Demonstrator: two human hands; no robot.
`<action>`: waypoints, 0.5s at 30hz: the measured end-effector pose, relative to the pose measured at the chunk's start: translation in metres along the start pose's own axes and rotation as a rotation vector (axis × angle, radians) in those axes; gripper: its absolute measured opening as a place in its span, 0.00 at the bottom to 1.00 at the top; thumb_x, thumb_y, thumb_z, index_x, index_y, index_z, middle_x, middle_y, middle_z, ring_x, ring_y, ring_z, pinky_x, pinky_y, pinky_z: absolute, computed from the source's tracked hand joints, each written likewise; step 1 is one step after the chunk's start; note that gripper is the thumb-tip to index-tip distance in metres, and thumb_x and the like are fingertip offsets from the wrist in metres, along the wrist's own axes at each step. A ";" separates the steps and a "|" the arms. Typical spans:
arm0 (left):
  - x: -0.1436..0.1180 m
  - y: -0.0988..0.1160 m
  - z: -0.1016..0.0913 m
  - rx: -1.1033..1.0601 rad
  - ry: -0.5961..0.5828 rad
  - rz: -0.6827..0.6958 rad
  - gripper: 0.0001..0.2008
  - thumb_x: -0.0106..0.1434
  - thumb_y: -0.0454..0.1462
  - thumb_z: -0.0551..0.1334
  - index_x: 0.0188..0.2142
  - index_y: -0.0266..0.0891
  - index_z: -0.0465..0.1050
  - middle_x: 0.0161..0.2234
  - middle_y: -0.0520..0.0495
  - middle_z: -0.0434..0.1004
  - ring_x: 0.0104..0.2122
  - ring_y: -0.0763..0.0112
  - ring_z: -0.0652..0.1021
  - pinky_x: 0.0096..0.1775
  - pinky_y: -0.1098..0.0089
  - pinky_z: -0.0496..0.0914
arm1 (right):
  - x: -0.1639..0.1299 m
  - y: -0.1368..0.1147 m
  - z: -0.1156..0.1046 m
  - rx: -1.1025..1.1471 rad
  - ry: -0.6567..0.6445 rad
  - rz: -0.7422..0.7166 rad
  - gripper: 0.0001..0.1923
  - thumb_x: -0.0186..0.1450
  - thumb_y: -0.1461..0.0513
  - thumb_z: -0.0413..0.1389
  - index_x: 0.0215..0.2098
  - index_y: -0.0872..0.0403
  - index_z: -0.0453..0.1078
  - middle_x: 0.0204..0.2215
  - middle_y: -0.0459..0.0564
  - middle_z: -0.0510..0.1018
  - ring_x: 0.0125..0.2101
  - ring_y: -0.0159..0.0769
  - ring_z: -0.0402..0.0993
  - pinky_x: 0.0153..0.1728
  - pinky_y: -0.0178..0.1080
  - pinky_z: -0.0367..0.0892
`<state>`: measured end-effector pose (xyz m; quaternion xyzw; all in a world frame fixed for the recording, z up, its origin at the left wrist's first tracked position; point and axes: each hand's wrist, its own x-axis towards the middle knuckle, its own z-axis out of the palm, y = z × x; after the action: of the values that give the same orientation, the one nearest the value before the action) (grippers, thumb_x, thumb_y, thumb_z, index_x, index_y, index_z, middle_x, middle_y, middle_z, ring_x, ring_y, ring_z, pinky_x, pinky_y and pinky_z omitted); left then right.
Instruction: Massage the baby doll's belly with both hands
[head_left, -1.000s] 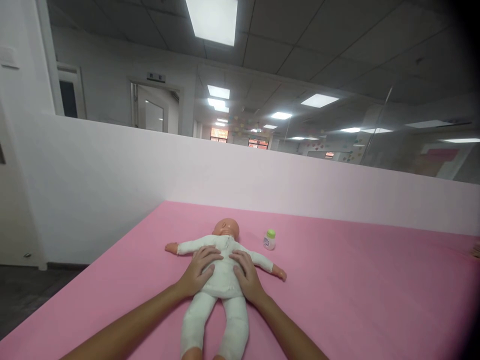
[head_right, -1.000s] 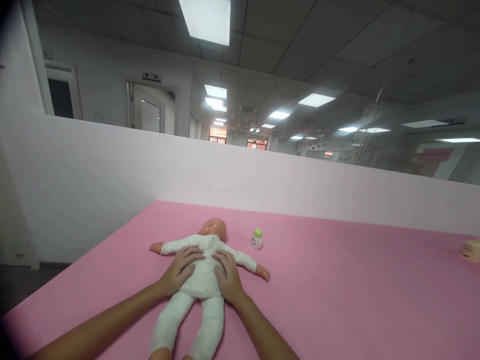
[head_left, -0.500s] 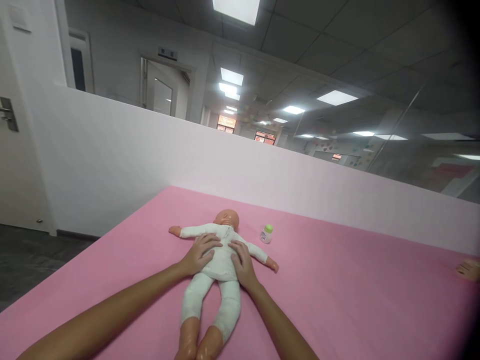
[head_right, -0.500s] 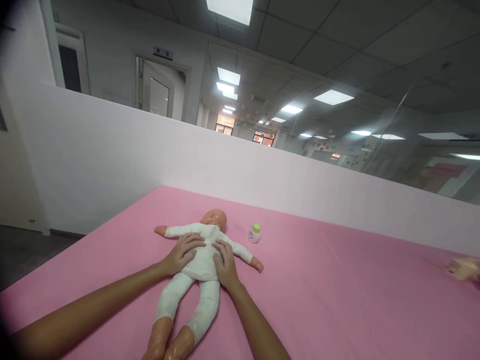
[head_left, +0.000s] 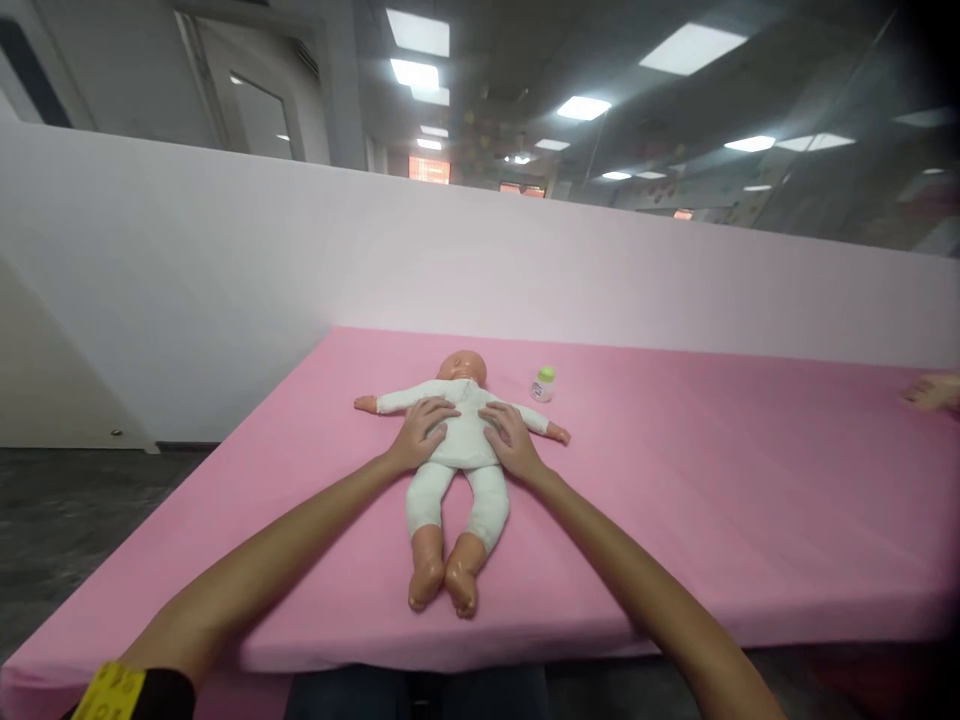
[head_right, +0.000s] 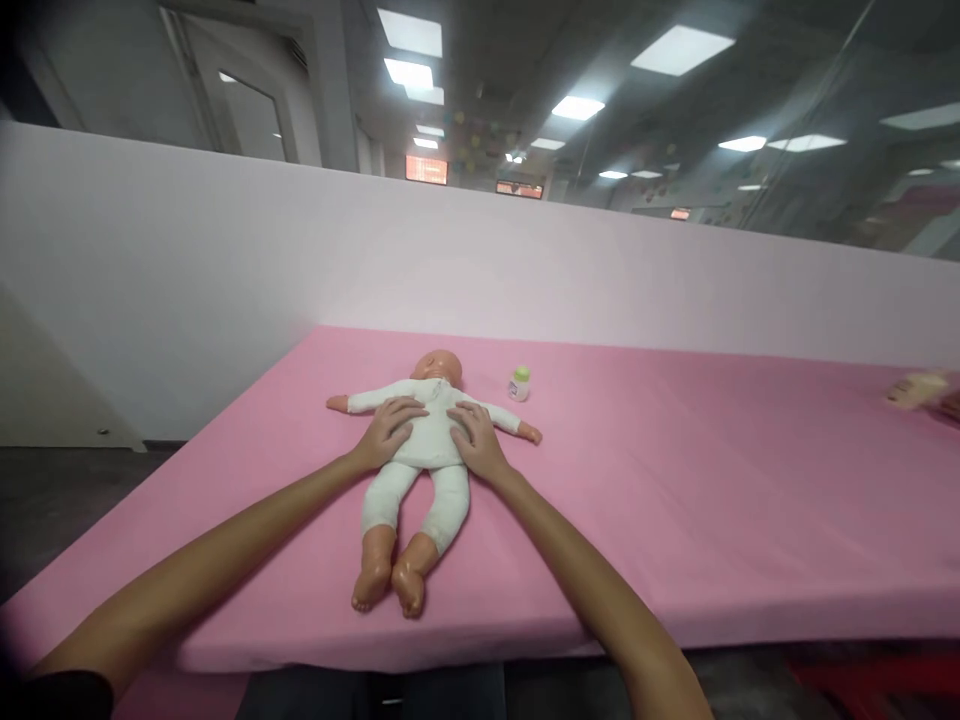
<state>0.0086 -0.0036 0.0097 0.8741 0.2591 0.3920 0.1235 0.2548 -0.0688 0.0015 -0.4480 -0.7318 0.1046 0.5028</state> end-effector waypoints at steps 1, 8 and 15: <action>0.001 0.000 0.000 0.001 -0.005 0.008 0.18 0.73 0.40 0.52 0.55 0.43 0.76 0.57 0.43 0.74 0.60 0.56 0.69 0.64 0.50 0.58 | -0.004 -0.009 -0.013 -0.010 0.014 0.006 0.17 0.72 0.59 0.53 0.57 0.48 0.73 0.58 0.56 0.72 0.61 0.46 0.66 0.65 0.54 0.60; 0.013 -0.002 0.004 0.037 -0.004 0.058 0.19 0.73 0.41 0.51 0.54 0.40 0.76 0.57 0.43 0.74 0.60 0.56 0.69 0.65 0.48 0.59 | -0.106 -0.103 -0.156 -0.251 0.233 -0.021 0.14 0.72 0.58 0.55 0.54 0.47 0.75 0.57 0.54 0.74 0.60 0.48 0.69 0.63 0.57 0.63; 0.022 -0.007 0.011 0.036 0.011 0.126 0.18 0.75 0.42 0.52 0.54 0.36 0.75 0.56 0.45 0.74 0.60 0.58 0.69 0.65 0.47 0.58 | -0.344 -0.055 -0.229 -0.628 1.190 0.794 0.21 0.70 0.56 0.42 0.50 0.56 0.72 0.46 0.58 0.77 0.48 0.48 0.77 0.50 0.52 0.72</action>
<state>0.0265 0.0140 0.0127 0.8884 0.2114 0.3992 0.0814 0.4466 -0.4303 -0.0784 -0.7784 -0.1192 -0.1932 0.5853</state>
